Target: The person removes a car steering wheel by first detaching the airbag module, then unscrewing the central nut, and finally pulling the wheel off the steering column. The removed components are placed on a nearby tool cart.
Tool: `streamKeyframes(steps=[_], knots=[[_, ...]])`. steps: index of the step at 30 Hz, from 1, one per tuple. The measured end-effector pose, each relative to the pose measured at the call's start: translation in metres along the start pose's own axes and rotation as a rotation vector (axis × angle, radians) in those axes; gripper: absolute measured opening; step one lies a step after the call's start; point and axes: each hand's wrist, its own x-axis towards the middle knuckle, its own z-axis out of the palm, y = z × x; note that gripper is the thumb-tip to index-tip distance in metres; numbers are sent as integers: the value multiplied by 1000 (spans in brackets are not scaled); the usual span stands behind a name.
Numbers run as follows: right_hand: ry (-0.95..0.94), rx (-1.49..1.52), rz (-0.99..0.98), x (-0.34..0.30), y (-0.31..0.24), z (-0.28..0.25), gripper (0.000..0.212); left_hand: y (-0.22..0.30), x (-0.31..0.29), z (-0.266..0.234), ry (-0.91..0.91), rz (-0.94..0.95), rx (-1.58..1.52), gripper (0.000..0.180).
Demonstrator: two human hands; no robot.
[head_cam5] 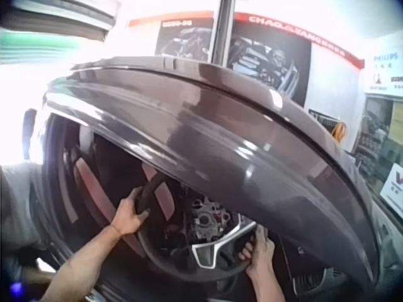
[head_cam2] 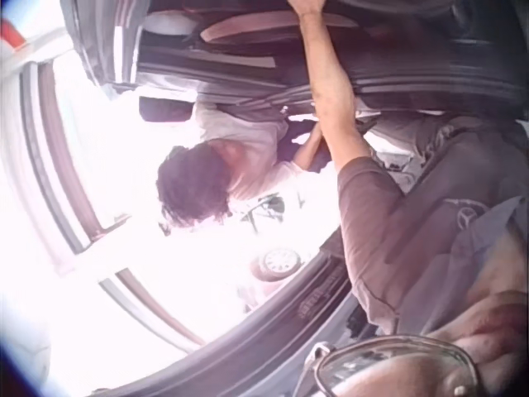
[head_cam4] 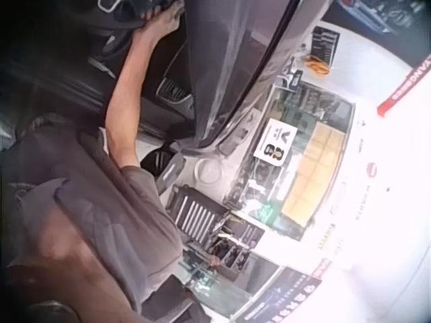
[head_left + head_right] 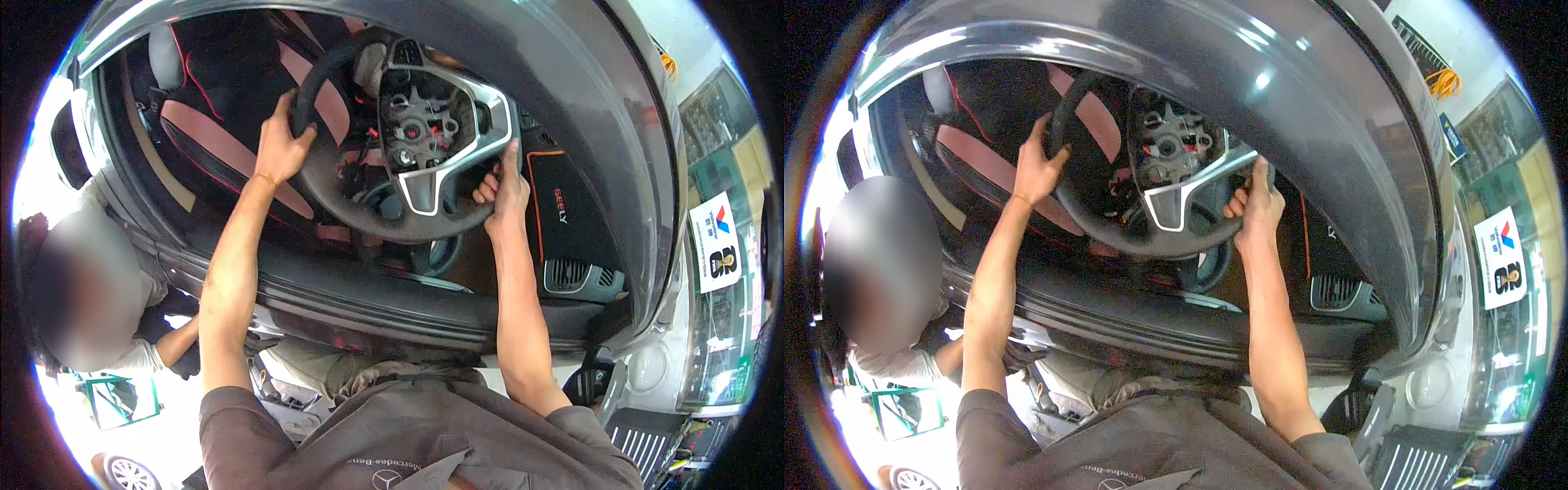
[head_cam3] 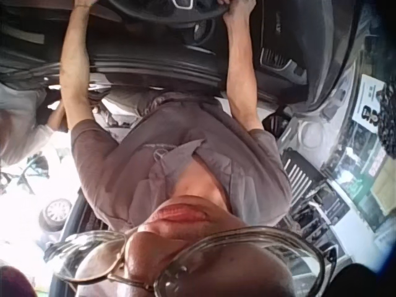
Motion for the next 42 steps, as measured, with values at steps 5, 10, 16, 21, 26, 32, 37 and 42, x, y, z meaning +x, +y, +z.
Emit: streamKeyframes(steps=[5, 10, 16, 21, 26, 32, 37, 42], knots=[[-22, -17, 4, -2, 4, 1, 57, 3, -1, -4, 55, 20, 38, 63], [-24, 4, 43, 0, 7, 0, 57, -3, 0, -2, 21, -6, 26, 62], [-45, 15, 42, 0, 7, -3, 54, -5, -2, 4, 4, -30, 22, 61], [-20, 84, 96, 4, 10, -3, 41, -8, -1, 1, -8, -37, 13, 60], [-41, 32, 67, -2, 8, -1, 53, -10, 0, 3, 20, -1, 14, 61], [-55, 26, 91, -2, 6, 0, 54, 0, -1, -1, 2, -53, 9, 61], [-39, 10, 110, 4, 13, -3, 53, -7, 0, -1, 72, 51, 8, 62], [-36, 23, 158, 13, 23, -9, 52, 4, -1, -4, 15, -83, -24, 63]])
